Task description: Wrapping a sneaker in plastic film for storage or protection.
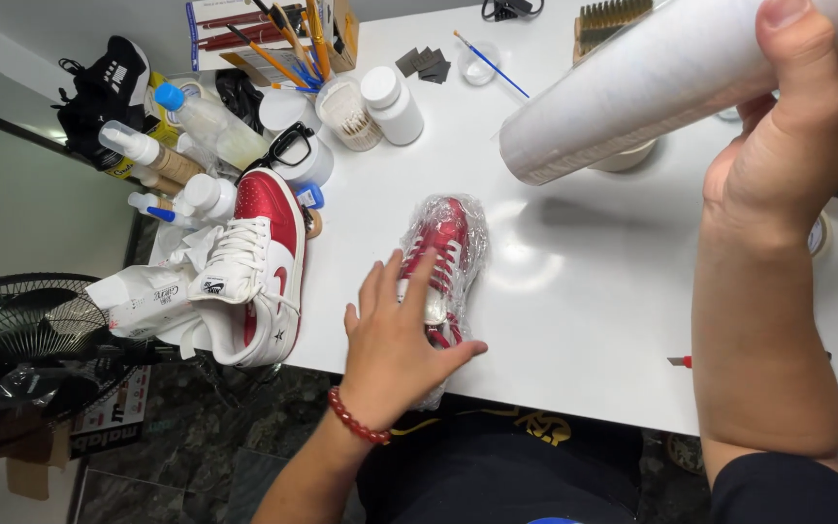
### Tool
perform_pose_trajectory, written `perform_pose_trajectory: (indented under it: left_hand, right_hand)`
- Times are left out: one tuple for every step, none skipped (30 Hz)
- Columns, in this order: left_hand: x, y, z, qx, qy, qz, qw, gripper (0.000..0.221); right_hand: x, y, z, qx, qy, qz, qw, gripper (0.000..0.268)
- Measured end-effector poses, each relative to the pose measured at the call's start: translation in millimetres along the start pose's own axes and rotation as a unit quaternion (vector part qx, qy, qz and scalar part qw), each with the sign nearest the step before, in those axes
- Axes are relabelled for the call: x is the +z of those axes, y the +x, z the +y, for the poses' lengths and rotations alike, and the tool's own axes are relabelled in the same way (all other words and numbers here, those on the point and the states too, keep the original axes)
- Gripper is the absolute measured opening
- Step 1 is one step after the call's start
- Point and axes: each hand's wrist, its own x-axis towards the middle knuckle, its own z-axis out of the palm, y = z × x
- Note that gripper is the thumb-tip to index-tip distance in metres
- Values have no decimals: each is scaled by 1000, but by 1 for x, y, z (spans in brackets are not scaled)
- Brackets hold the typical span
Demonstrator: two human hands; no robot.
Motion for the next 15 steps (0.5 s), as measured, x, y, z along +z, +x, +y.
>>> perform_pose_trajectory:
  left_hand:
    - [-2, 6, -10, 43, -37, 48, 997, 111]
    - [-4, 11, -20, 86, -73, 97, 989, 108]
    - [-6, 31, -31, 85, -72, 95, 989, 108]
    - [-9, 51, -42, 59, -113, 64, 990, 104]
    - [-8, 65, -54, 27, -154, 30, 987, 101]
    - [1, 74, -56, 20, -154, 25, 987, 101]
    - [4, 92, -59, -2, -152, -27, 988, 102]
    - [7, 110, -61, -25, -149, -79, 985, 102]
    - [4, 113, -52, -26, -146, -80, 986, 102]
    - [2, 116, -43, -31, -139, -119, 983, 101]
    - [2, 119, -35, -36, -134, -160, 977, 99]
    - [6, 119, -34, -38, -132, -163, 977, 99]
    - [8, 122, -32, -27, -115, -163, 980, 96]
    - [9, 124, -29, -17, -97, -163, 982, 92]
    - [9, 126, -30, -17, -97, -163, 982, 92]
  right_hand:
    - [-1, 1, -1, -9, 9, -9, 1000, 48]
    - [-2, 1, -1, -18, 17, -17, 1000, 45]
    - [-11, 5, 6, -17, 18, -16, 1000, 45]
    - [-19, 9, 14, -13, 34, -12, 999, 36]
    - [-28, 9, 22, -2, 49, -9, 999, 28]
    - [-25, 3, 15, 6, 47, -10, 999, 28]
    - [-17, 4, 9, -2, 52, -16, 998, 22]
    - [-10, 5, 2, -10, 57, -22, 998, 17]
    - [-8, 5, -1, -8, 59, -20, 998, 17]
    - [-7, 4, -4, -16, 48, -30, 998, 16]
    - [-6, 3, -6, -22, 34, -39, 998, 16]
    - [-10, 1, -2, -18, 35, -37, 999, 16]
    - [-13, 2, 0, -19, 29, -35, 999, 15]
    - [-16, 3, 2, -20, 24, -33, 999, 14]
    - [-16, 3, 3, -20, 24, -32, 999, 14]
